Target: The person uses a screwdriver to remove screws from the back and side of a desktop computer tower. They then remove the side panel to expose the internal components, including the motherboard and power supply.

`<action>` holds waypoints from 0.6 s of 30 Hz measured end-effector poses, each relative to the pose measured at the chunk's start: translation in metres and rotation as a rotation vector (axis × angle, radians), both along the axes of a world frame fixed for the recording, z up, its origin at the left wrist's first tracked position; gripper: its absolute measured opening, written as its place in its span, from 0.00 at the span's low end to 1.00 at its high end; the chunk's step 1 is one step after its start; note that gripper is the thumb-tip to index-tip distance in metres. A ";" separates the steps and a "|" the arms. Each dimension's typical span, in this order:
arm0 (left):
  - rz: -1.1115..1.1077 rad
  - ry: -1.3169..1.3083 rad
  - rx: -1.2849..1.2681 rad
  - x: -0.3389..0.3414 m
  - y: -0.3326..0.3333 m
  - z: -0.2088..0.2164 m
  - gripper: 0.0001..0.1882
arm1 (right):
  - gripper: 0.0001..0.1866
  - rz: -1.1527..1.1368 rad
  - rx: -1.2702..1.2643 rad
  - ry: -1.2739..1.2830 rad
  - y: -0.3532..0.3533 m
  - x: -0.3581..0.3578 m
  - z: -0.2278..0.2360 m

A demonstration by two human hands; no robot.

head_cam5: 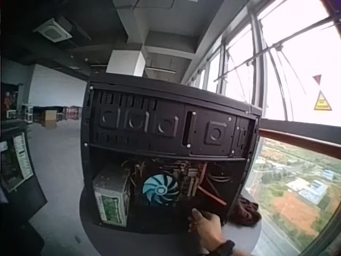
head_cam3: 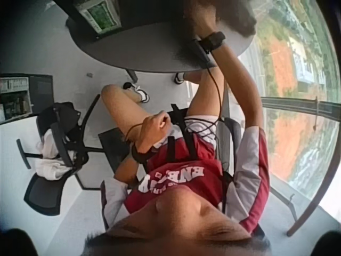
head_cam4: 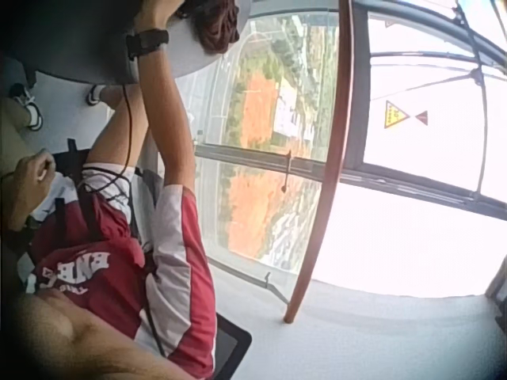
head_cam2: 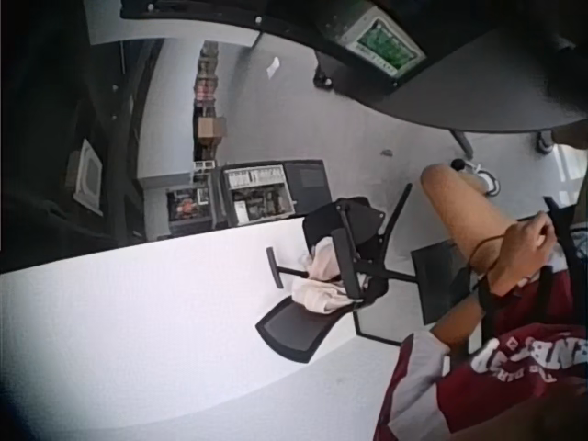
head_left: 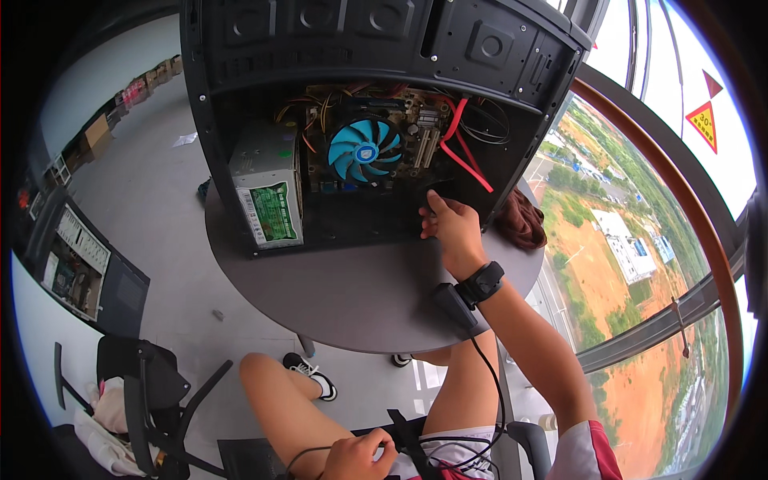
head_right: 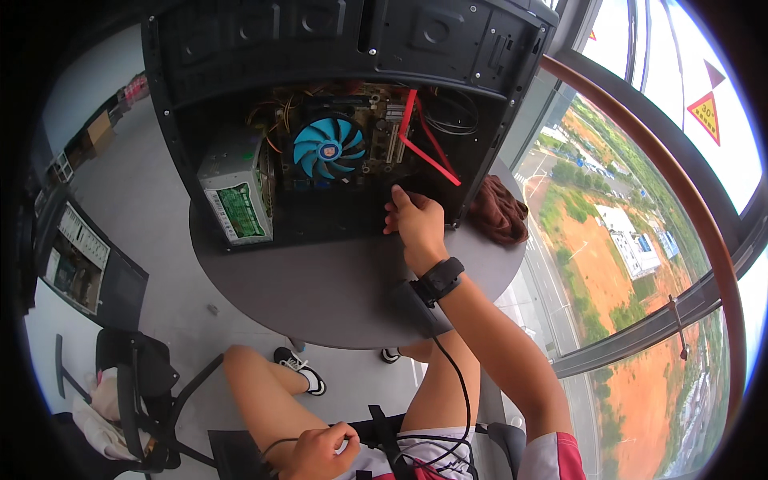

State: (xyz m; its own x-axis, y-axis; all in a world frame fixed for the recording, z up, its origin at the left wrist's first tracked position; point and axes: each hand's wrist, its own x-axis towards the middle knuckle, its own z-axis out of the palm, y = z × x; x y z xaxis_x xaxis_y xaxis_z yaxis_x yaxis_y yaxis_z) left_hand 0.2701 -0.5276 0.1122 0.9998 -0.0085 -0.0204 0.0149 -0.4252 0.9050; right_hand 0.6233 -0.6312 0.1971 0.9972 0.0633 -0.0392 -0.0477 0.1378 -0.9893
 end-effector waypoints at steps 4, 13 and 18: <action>0.010 -0.031 0.024 -0.001 0.000 -0.004 0.06 | 0.22 0.071 -0.022 -0.009 0.017 -0.017 0.002; 0.027 -0.073 0.028 -0.002 -0.002 -0.002 0.06 | 0.23 0.154 0.154 0.079 0.020 -0.038 0.005; 0.017 -0.076 0.016 -0.001 0.001 0.000 0.07 | 0.24 0.232 0.220 0.156 0.008 -0.049 0.005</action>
